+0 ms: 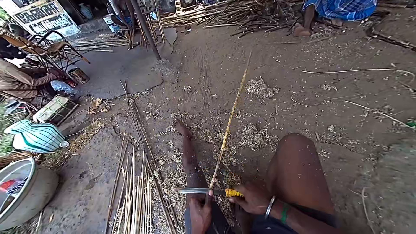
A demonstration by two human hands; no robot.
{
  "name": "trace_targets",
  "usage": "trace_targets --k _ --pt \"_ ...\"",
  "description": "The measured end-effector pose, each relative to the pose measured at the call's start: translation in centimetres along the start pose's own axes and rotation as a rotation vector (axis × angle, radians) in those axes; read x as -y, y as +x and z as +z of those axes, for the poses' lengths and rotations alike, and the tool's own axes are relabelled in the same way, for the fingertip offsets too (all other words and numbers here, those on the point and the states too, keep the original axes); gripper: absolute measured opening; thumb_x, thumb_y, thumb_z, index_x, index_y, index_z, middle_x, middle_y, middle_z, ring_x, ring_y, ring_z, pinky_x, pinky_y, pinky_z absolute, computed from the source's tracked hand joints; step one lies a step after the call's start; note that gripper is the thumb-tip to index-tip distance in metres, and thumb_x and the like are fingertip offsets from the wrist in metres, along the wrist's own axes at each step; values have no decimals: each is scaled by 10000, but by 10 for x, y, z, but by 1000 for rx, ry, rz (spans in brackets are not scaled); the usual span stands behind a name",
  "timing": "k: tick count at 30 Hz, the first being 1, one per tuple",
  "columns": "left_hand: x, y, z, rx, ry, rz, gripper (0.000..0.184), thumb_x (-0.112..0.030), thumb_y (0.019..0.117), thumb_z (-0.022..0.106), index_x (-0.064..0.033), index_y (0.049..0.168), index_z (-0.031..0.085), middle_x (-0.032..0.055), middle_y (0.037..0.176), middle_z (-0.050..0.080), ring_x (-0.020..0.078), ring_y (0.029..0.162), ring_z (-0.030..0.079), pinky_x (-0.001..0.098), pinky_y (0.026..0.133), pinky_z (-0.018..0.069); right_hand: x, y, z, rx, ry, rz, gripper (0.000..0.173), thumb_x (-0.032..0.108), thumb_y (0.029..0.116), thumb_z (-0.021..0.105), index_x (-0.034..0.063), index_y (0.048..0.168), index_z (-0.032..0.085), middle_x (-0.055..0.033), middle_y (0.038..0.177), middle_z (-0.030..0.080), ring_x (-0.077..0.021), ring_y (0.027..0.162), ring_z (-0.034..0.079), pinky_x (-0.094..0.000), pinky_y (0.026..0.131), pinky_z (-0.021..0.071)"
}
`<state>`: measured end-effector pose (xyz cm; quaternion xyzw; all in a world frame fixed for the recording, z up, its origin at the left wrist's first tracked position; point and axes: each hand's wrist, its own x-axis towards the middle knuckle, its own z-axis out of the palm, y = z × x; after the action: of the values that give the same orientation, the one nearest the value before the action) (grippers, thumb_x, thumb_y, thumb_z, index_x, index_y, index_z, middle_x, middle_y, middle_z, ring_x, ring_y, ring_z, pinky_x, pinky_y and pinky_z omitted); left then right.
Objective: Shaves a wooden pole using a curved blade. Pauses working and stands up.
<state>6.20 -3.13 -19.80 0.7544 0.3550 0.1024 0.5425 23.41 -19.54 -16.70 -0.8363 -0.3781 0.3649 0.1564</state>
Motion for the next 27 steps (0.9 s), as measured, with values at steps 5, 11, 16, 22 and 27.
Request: trace_targets --k 5,11,16,22,27 --pt "-3 9 1 38 -9 -20 391 -358 1000 580 -109 722 693 -65 542 519 58 470 468 291 492 420 -12 11 -1 -244 209 94 521 483 1039 528 -5 1133 686 -211 964 693 -363 932 685 -568 858 530" --pt "2 -15 -30 87 157 -3 356 -400 979 629 -76 876 734 26 718 656 147 640 628 398 644 552 -17 2 -12 -141 234 -27 528 495 1021 559 21 1231 661 -188 1022 705 -322 959 694 -541 888 544" --pt "20 -67 -49 -125 234 -94 280 -276 971 677 -26 1057 772 138 970 734 256 873 714 494 834 583 -35 19 -21 -479 455 25 424 373 1075 485 31 1269 644 -158 889 662 -273 726 638 -509 718 544" --pt "-8 -58 -27 -222 -52 -138 163 -189 891 788 -44 965 793 56 829 751 123 741 706 357 746 601 -2 -9 -3 -64 51 -91 511 504 1055 472 39 1127 673 -215 903 691 -403 886 694 -618 798 533" --pt "-24 -46 -14 -200 -80 -131 160 -153 898 781 -25 991 795 67 829 754 110 742 705 339 757 593 -12 -9 -5 -219 172 -46 497 442 1067 475 0 1133 691 -216 895 687 -382 872 688 -587 819 537"
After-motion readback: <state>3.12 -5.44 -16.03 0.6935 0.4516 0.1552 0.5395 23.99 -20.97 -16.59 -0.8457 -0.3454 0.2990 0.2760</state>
